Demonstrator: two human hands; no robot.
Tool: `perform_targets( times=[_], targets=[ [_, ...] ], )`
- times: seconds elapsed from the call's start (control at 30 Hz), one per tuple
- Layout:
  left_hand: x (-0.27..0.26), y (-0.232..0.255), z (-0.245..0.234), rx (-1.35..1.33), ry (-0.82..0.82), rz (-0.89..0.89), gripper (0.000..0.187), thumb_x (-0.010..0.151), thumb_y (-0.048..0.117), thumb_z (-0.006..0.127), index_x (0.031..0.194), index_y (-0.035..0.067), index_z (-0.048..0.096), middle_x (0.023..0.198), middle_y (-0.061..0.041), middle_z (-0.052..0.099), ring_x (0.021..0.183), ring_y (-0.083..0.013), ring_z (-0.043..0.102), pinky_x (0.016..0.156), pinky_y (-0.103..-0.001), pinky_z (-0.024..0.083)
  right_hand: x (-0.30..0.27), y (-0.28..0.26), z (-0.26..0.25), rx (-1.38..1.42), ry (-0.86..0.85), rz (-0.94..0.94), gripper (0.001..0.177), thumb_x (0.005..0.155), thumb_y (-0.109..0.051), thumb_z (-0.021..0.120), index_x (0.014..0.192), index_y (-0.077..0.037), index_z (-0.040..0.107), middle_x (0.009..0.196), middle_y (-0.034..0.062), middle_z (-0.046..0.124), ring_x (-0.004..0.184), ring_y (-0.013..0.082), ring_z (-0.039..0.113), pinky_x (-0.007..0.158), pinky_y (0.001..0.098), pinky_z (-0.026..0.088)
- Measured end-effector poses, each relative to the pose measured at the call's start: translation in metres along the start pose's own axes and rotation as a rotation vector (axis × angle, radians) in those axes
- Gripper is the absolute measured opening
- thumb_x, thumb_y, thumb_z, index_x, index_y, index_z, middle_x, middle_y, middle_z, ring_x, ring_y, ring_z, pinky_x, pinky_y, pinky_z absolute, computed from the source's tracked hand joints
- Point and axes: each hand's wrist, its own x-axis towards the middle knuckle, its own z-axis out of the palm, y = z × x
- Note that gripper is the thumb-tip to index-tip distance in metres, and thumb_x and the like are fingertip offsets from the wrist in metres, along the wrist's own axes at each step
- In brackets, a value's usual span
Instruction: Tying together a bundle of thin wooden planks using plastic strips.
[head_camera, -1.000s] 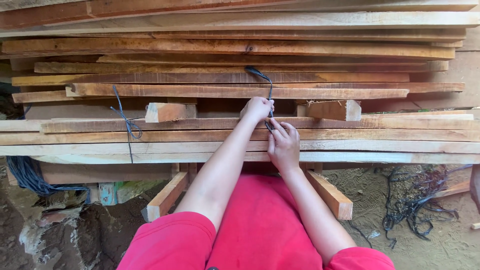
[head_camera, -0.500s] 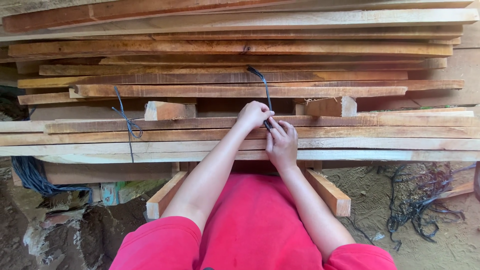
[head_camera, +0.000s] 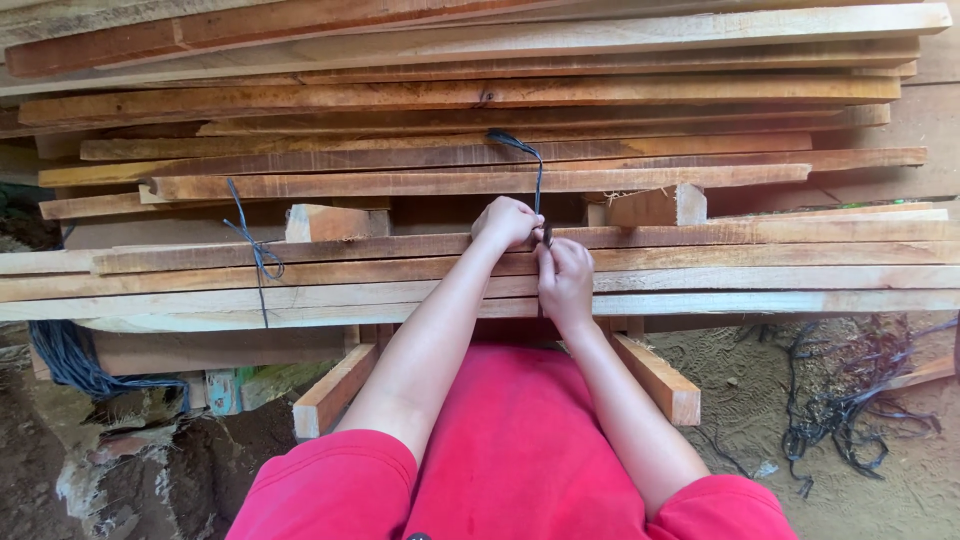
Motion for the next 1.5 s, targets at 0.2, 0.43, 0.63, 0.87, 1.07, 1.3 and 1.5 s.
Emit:
perform_targets(
  times=[0.2, 0.43, 0.63, 0.87, 1.07, 1.3, 1.5],
  targets=[
    [0.004, -0.007, 0.004, -0.149, 0.120, 0.040, 0.017, 0.080, 0.042, 0.067, 0.087, 0.036, 0.081, 0.098, 0.006, 0.079, 0.112, -0.0216, 0.070, 0.095, -0.035, 0.057, 0.039, -0.033, -0.003, 0.287, 0.040, 0.361, 0.018, 0.104, -0.024, 0.066, 0.091, -0.023, 0.079, 0.071, 0.0001, 0.074, 0.071, 0.0165, 0.075, 0.067, 0.0310, 0.058],
    [0.020, -0.019, 0.005, -0.376, 0.266, 0.141, 0.020, 0.085, 0.044, 0.070, 0.090, 0.028, 0.082, 0.092, 0.001, 0.079, 0.104, -0.0254, 0.073, 0.090, -0.037, 0.057, 0.071, 0.001, 0.021, 0.379, -0.005, 0.548, 0.015, 0.092, -0.016, 0.079, 0.106, -0.012, 0.076, 0.060, 0.0019, 0.071, 0.048, 0.0100, 0.068, 0.050, 0.0250, 0.055],
    [0.008, -0.017, -0.016, -0.415, 0.347, 0.271, 0.019, 0.085, 0.039, 0.071, 0.082, 0.023, 0.080, 0.083, -0.003, 0.077, 0.098, -0.0295, 0.073, 0.084, -0.041, 0.056, 0.077, 0.022, 0.032, 0.219, -0.222, 0.682, 0.017, 0.087, -0.035, 0.082, 0.080, -0.020, 0.079, 0.055, -0.0027, 0.068, 0.053, 0.0083, 0.069, 0.054, 0.0257, 0.053],
    [0.027, -0.004, -0.004, -0.529, 0.182, 0.431, 0.022, 0.093, 0.034, 0.063, 0.089, 0.021, 0.080, 0.075, -0.001, 0.074, 0.081, -0.0189, 0.071, 0.076, -0.035, 0.055, 0.070, 0.041, 0.036, -0.045, -0.394, 0.377, 0.014, 0.095, -0.029, 0.067, 0.094, -0.024, 0.080, 0.078, 0.0067, 0.074, 0.091, 0.0346, 0.073, 0.077, 0.0486, 0.057],
    [0.054, -0.044, 0.002, -0.358, -0.274, 0.649, 0.039, 0.083, 0.000, 0.050, 0.118, 0.006, 0.066, 0.107, -0.014, 0.074, 0.112, -0.0296, 0.064, 0.103, -0.045, 0.045, 0.079, 0.021, 0.016, 0.079, -0.498, 0.325, 0.031, 0.106, -0.026, 0.053, 0.085, -0.011, 0.071, 0.076, 0.0141, 0.072, 0.089, 0.0413, 0.071, 0.077, 0.0524, 0.053],
    [0.049, -0.058, -0.019, -0.068, -0.168, 0.475, 0.018, 0.094, 0.039, 0.064, 0.100, 0.034, 0.080, 0.096, 0.009, 0.079, 0.108, -0.0188, 0.071, 0.096, -0.035, 0.052, 0.095, 0.003, -0.007, 0.148, -0.531, 0.517, 0.015, 0.094, -0.029, 0.069, 0.084, -0.024, 0.080, 0.067, -0.0021, 0.074, 0.081, 0.0163, 0.072, 0.080, 0.0313, 0.053],
    [0.043, -0.060, -0.027, 0.286, -0.062, 0.351, 0.020, 0.093, 0.050, 0.061, 0.107, 0.049, 0.076, 0.106, 0.012, 0.078, 0.118, -0.0173, 0.068, 0.105, -0.040, 0.046, 0.092, 0.020, 0.012, 0.022, -0.568, 0.524, 0.019, 0.094, -0.034, 0.068, 0.081, -0.024, 0.080, 0.067, -0.0031, 0.074, 0.084, 0.0230, 0.075, 0.079, 0.0374, 0.055]
  ],
)
